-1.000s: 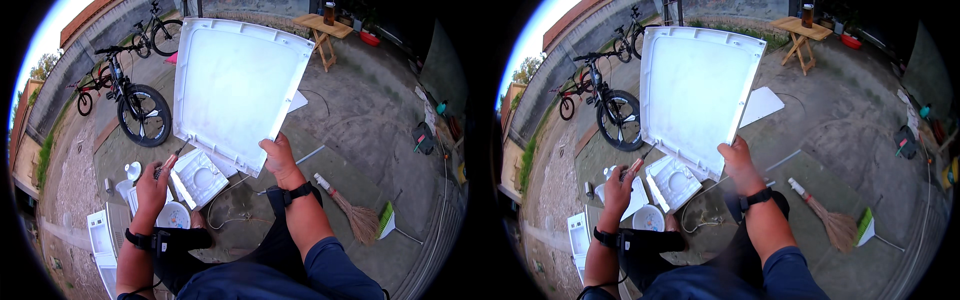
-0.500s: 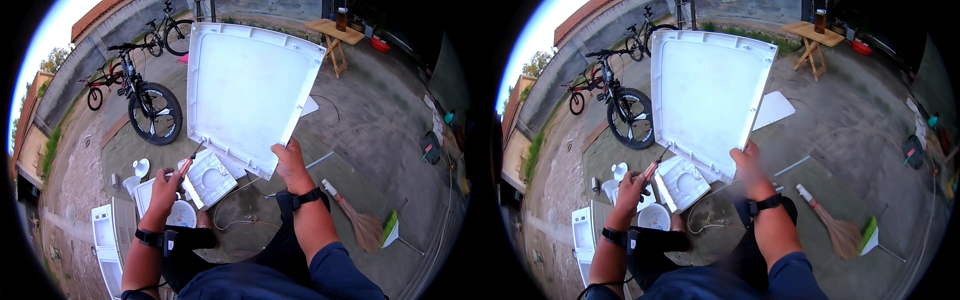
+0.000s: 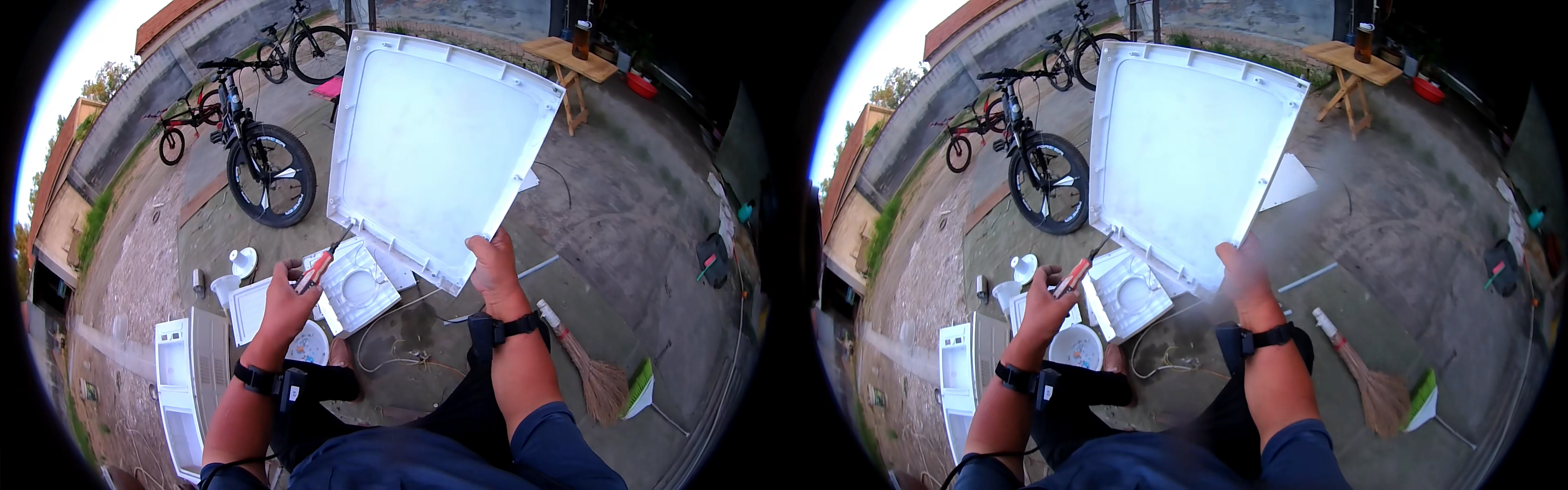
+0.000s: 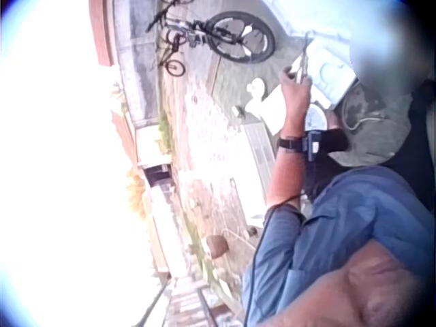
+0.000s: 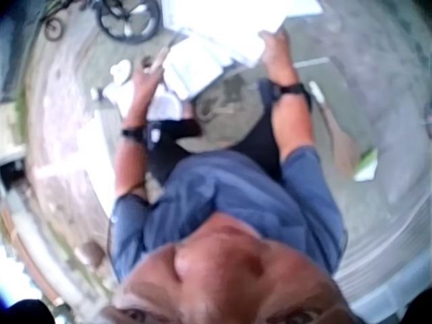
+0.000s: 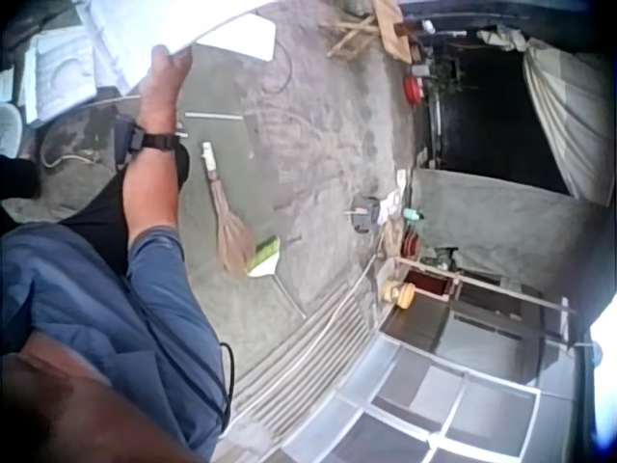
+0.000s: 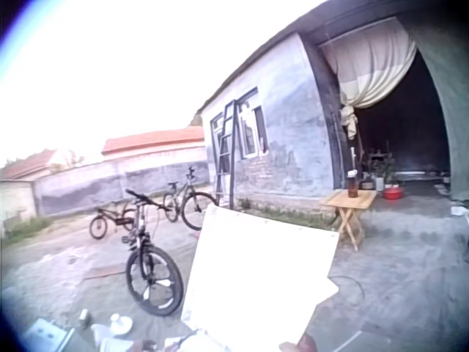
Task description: The person uses a screwdriver to remove screws from a white plastic panel and a decorative glass panel, then detaches plastic trim pieces by hand.
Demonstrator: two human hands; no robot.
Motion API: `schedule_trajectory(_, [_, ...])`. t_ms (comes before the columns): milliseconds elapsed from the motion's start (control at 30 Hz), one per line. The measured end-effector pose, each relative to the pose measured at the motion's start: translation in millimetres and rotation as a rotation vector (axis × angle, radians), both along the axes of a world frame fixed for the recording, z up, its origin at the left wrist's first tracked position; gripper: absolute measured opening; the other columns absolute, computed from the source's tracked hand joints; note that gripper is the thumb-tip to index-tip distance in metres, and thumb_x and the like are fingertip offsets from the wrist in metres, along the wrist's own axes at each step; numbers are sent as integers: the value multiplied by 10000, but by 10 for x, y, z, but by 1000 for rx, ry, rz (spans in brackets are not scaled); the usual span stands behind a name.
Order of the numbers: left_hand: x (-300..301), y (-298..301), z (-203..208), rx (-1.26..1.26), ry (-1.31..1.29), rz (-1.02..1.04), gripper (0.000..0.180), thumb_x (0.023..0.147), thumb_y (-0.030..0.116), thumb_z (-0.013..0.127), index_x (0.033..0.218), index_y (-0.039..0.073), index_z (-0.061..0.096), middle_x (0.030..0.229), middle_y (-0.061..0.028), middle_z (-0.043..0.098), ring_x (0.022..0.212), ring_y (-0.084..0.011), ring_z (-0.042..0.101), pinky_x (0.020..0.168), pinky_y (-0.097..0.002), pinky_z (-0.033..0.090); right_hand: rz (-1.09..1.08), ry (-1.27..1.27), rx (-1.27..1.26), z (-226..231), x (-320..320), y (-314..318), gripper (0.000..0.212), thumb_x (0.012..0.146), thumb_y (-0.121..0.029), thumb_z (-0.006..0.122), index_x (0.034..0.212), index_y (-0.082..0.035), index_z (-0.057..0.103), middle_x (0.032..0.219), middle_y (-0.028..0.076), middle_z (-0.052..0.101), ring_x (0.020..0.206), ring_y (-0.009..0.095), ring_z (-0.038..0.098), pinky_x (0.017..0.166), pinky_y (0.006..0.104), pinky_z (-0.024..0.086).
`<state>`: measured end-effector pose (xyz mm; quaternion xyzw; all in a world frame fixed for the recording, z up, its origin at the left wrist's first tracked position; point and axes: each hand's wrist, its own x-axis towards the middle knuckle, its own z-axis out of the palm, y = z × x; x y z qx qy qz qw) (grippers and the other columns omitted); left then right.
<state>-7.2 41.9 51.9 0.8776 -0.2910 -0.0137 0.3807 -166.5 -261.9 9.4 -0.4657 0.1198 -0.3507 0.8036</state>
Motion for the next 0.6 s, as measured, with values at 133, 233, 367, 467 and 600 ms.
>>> schedule_trajectory(133, [-82,-151,208,-238,564,122,503,899,231,665,1277,-29,460,995,-107,620,726,-134,604,534,-247,442,-38,14,-38,-54,-19,-44,426,780,42,495,1193,35,600,1102,75,665,998,191,639,905,337,487])
schedule_trajectory(233, [-100,-127,217,-217,487,116,473,915,235,637,1270,-29,467,933,-92,629,688,-133,606,512,-239,431,-60,25,-37,-57,-2,-30,413,782,40,495,1180,37,607,1088,77,666,983,193,642,895,336,492])
schedule_trajectory(367, [-95,-144,251,-238,516,145,488,916,208,640,1286,-45,447,926,-107,635,669,-149,624,469,-244,426,-48,48,-62,-68,-3,-55,409,785,36,496,1179,40,606,1080,80,665,971,195,642,890,337,493])
schedule_trajectory(467, [-15,-130,299,-310,783,149,545,891,184,673,1311,-53,419,976,-133,629,692,-162,638,469,-256,441,-61,52,-74,-26,-19,-34,401,787,30,497,1173,45,606,1076,85,663,963,193,640,882,337,494])
schedule_trajectory(600, [-75,-124,214,-173,469,85,534,913,216,638,1319,-50,415,956,-133,639,683,-174,647,493,-274,462,-50,72,-70,-10,-1,9,388,789,25,498,1160,50,610,1069,90,661,950,189,637,872,336,495])
